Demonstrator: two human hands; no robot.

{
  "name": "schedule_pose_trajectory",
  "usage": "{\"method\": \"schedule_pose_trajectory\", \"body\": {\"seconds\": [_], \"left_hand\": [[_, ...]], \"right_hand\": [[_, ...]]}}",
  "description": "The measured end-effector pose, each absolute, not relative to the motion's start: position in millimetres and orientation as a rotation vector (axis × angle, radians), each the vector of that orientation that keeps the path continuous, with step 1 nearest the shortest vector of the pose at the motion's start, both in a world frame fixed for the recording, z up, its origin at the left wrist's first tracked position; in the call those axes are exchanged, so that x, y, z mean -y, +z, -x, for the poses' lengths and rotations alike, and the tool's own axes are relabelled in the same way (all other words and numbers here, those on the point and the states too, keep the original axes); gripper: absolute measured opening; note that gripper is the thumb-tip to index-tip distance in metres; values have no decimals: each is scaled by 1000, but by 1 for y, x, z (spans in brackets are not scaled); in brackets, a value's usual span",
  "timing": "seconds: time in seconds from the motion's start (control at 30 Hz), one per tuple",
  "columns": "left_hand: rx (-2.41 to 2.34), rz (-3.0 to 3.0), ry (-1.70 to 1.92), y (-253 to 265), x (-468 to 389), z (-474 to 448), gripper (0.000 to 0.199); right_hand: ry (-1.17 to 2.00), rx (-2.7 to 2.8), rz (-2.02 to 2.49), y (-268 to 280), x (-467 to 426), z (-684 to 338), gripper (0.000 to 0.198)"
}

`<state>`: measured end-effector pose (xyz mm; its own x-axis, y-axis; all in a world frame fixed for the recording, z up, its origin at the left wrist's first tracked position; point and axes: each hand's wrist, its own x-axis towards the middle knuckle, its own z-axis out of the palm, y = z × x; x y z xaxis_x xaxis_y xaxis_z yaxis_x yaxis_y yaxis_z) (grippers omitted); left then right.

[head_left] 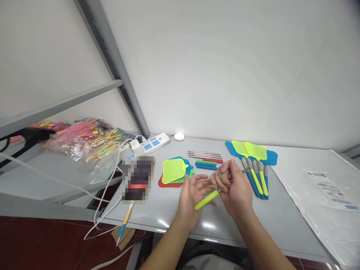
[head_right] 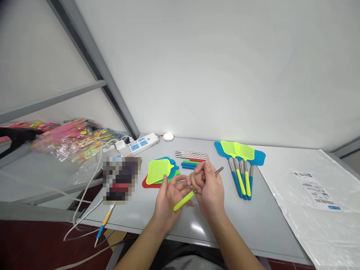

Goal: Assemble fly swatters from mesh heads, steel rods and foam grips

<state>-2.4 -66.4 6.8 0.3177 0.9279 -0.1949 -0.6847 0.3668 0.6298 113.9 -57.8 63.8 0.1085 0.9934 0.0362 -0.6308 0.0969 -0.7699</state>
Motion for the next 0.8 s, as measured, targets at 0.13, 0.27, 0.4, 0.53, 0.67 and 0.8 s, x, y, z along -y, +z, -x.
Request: {"method": "schedule_pose_trajectory", "body": {"seconds": [0.13, 0.27, 0.4, 0.53, 0.67, 0.8], "left_hand": [[-580, -171, 1234, 16, 61, 13, 48], [-597, -109, 1277, 30, 66, 19, 47], [-539, -126, 1335, 44, 72, 25, 51], [-597, -158, 1388, 60, 73, 34, 54], [-649, -159, 1400, 64, 73, 38, 50], [-707, -230, 1366, 57, 74, 37, 51]], "right_hand": [[1339, 796, 679, 57, 64, -105, 36], [1375, 873, 627, 62, 65, -97, 33], [1428, 895, 586, 69, 63, -87, 30], [1504, 863, 555, 69, 64, -76, 31], [1565, 857, 546, 71, 65, -65, 31], [1593, 872, 595, 79, 64, -57, 27]]}}
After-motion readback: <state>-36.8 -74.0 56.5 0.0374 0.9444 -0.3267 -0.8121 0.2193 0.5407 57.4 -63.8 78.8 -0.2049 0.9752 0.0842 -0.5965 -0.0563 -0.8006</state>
